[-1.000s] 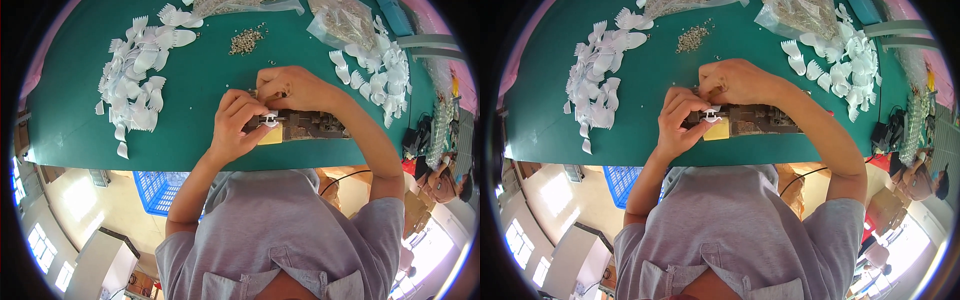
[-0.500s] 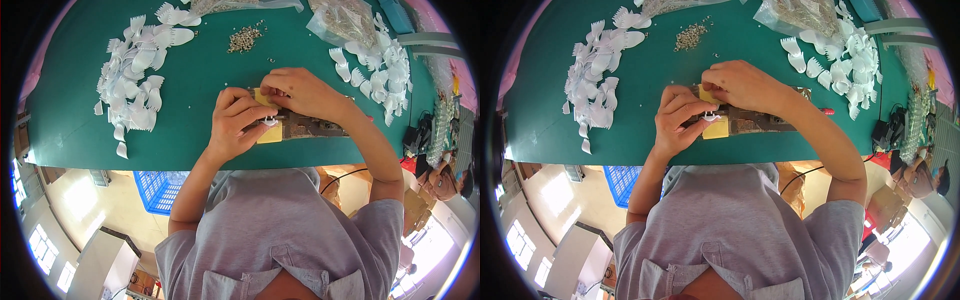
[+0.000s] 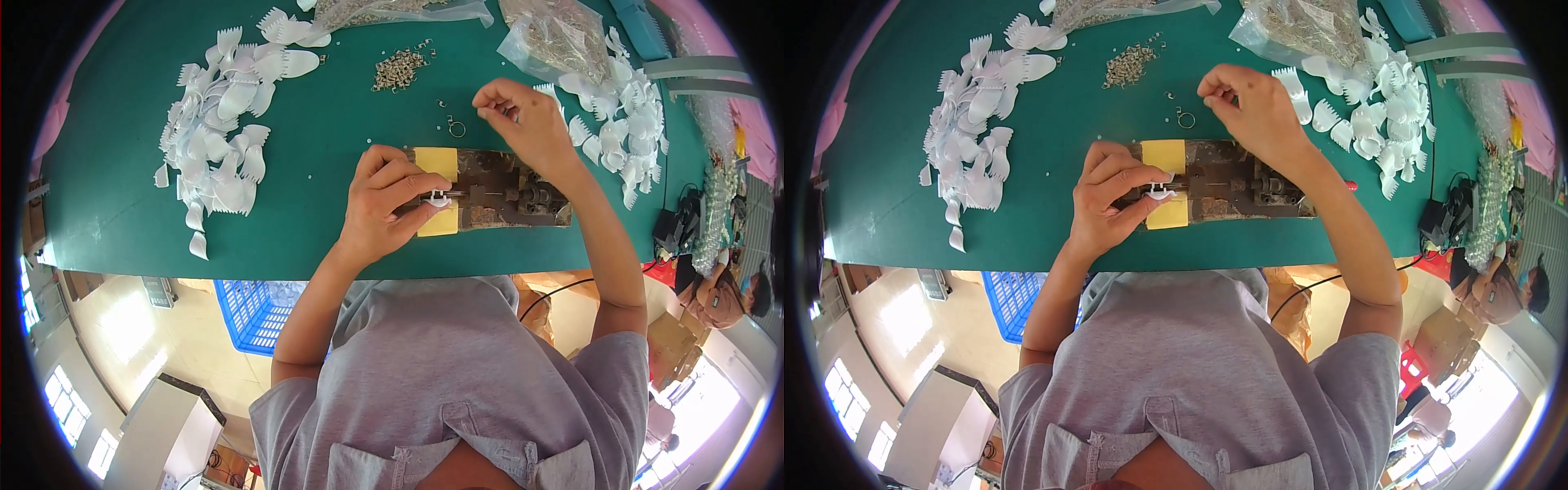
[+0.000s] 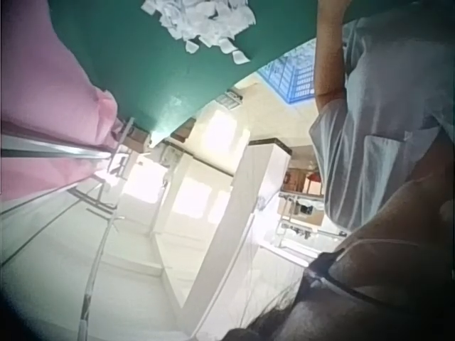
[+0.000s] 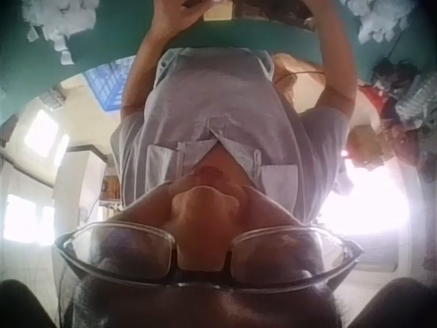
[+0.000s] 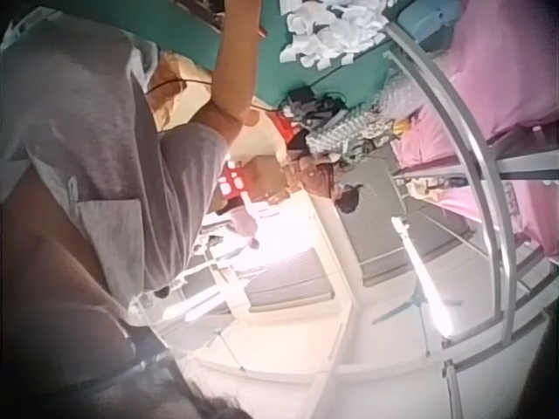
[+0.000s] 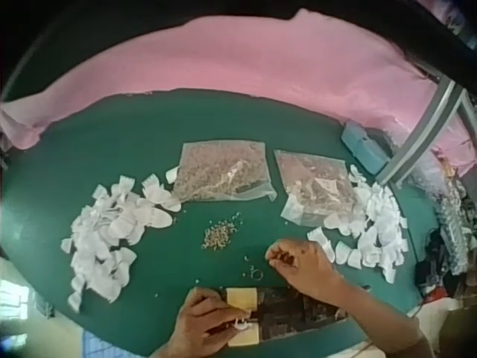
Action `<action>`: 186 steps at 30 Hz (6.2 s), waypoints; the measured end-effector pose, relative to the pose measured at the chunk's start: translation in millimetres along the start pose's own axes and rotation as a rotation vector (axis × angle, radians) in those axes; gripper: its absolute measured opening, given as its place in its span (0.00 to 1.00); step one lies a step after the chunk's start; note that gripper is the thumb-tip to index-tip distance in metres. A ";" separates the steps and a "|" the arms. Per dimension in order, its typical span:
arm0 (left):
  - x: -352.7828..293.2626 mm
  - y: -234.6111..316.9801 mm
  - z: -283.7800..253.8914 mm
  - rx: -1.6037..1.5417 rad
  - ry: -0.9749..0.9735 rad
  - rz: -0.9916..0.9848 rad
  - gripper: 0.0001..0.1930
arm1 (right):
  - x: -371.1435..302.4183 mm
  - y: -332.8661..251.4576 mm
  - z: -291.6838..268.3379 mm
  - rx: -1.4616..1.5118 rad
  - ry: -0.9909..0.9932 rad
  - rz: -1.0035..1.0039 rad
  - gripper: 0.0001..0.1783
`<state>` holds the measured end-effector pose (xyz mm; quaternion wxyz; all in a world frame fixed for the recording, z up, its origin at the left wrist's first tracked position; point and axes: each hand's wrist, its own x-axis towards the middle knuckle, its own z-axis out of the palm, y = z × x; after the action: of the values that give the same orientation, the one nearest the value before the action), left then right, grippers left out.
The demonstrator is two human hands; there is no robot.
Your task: The person positions a white plastic piece and a metal clip on a metal jig and presses a lever to assemble them. They then remove the finished piece and place it into a blue basket, repeating the process.
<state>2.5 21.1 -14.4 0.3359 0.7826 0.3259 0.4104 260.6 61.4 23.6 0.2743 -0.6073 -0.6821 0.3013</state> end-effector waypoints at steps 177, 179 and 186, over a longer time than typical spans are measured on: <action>-7.9 -1.4 9.8 -0.128 0.098 -0.137 0.21 | -67.3 -56.2 19.3 -0.110 0.023 -0.321 0.10; -8.4 -1.1 10.0 -0.145 0.120 -0.156 0.22 | -68.4 -57.8 21.9 -0.112 0.037 -0.317 0.10; -9.9 -1.4 12.9 -0.120 0.118 -0.134 0.22 | -59.2 -51.6 27.9 -0.057 -0.019 -0.289 0.09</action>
<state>8.8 10.7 -25.3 0.3890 0.7122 0.3716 0.4510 212.4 -3.8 42.8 0.2909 -0.5072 -0.7734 0.2448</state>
